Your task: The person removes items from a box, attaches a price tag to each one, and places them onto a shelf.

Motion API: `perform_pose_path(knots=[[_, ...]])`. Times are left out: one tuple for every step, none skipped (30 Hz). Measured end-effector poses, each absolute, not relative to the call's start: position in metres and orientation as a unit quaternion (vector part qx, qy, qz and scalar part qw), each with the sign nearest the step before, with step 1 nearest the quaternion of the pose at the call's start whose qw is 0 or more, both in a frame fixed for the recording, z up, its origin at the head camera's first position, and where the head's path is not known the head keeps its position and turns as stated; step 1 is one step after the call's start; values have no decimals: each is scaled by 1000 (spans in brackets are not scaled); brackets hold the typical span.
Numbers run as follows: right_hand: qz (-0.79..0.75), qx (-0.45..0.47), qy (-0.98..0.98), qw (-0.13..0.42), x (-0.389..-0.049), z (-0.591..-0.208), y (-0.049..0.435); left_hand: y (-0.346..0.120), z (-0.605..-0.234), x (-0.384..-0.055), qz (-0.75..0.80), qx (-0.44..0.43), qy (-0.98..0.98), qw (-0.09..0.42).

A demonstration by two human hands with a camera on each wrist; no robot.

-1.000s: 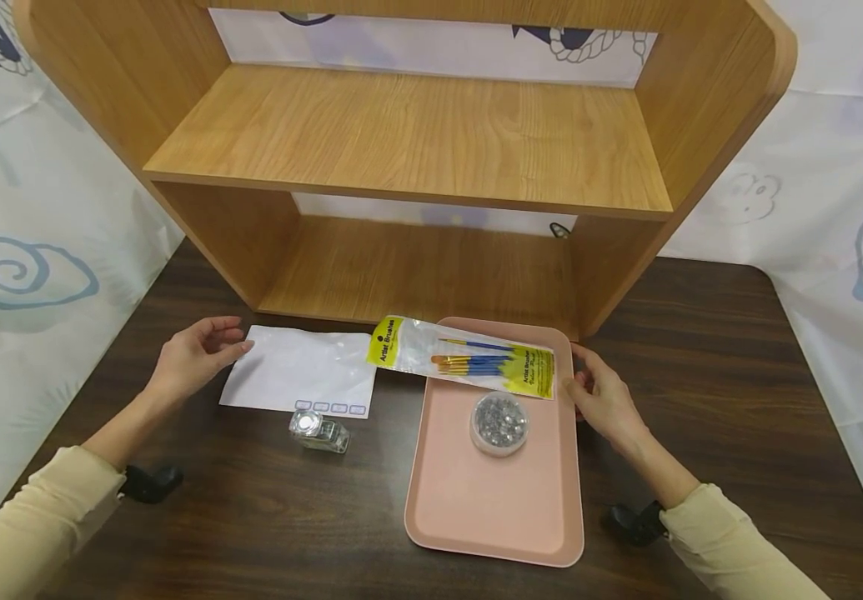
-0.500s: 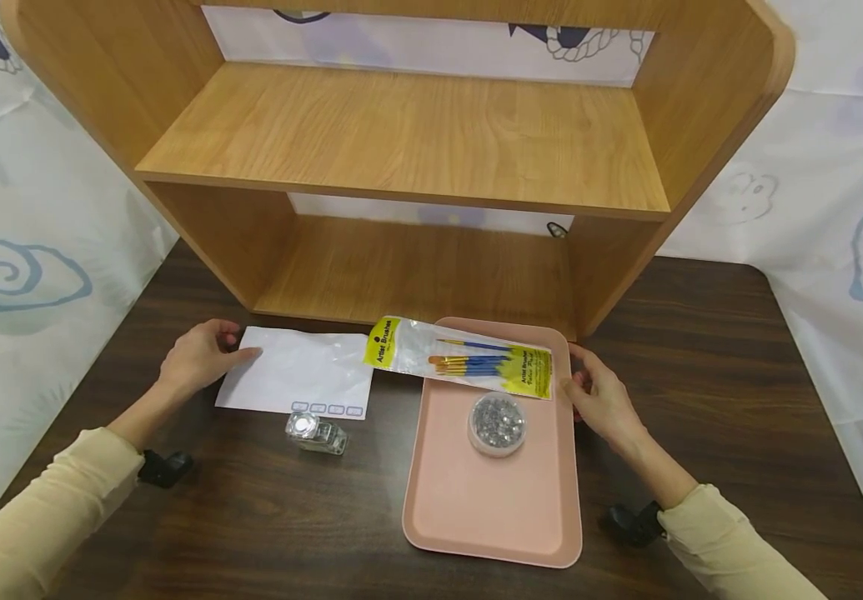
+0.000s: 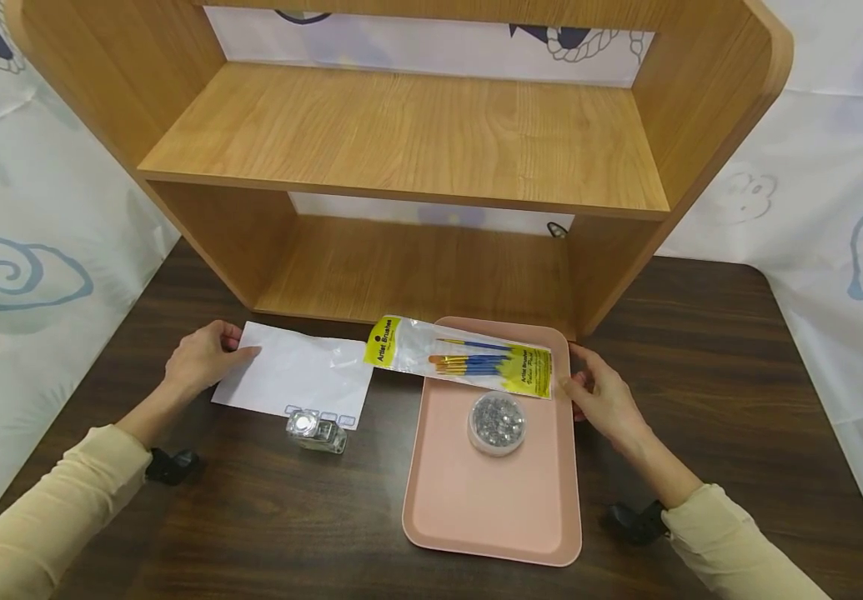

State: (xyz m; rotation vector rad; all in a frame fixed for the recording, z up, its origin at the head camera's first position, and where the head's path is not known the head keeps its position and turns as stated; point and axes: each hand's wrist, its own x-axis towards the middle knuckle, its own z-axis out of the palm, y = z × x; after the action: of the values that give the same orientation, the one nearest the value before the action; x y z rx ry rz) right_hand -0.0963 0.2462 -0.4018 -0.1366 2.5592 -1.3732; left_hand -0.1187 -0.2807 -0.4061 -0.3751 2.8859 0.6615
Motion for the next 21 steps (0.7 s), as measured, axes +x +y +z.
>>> perform_pose_path(knots=[[-467,-46,876,110,-95,-400,247,-281,-406,-118,224,-122,964,73],[-463,-46,879,101,-94,-398,247,-282,-407,-118,226,-117,965,65],[-458,-47,883,88,-93,-396,247,-283,-407,-117,230,-112,965,57],[-454,-49,887,72,-92,-393,246,-284,-407,-117,234,-106,965,50],[-448,-54,891,54,-91,-390,244,-285,-407,-116,237,-102,965,42],[-443,-61,893,37,-90,-386,241,-286,-408,-115,239,-98,965,35],[-442,-69,894,21,-90,-381,237,-287,-408,-114,242,-96,965,31],[-443,-78,893,6,-90,-376,232,-288,-408,-114,244,-93,965,26],[-444,-88,892,-5,-91,-371,225,-288,-408,-113,248,-91,964,23],[-448,-98,889,-12,-92,-366,218,-289,-409,-112,250,-90,964,19],[-454,-108,885,-15,-93,-360,210,-289,-408,-112,253,-90,963,15],[-463,-115,879,-13,-94,-356,201,-290,-409,-111,256,-87,963,9],[-474,-121,872,-6,-95,-351,192,-291,-409,-111,260,-83,962,2],[-487,-127,864,4,-96,-347,182,-291,-409,-111,263,-77,962,-5],[-500,-131,856,14,-97,-344,173,-292,-408,-110,267,-72,961,-14],[-516,-133,846,27,-98,-342,163,-293,-408,-110,272,-67,960,-22],[-530,-133,836,42,-100,-340,153,-293,-408,-110,276,-62,959,-29],[-545,-132,826,57,-101,-339,142,-294,-408,-110,280,-56,958,-37],[-561,-131,814,73,-102,-338,132,-295,-408,-109,283,-53,957,-42],[-577,-129,802,88,-103,-337,122,-296,-408,-109,287,-50,956,-47],[-587,-126,793,101,-105,-337,112,-297,-407,-108,289,-50,955,-49]])
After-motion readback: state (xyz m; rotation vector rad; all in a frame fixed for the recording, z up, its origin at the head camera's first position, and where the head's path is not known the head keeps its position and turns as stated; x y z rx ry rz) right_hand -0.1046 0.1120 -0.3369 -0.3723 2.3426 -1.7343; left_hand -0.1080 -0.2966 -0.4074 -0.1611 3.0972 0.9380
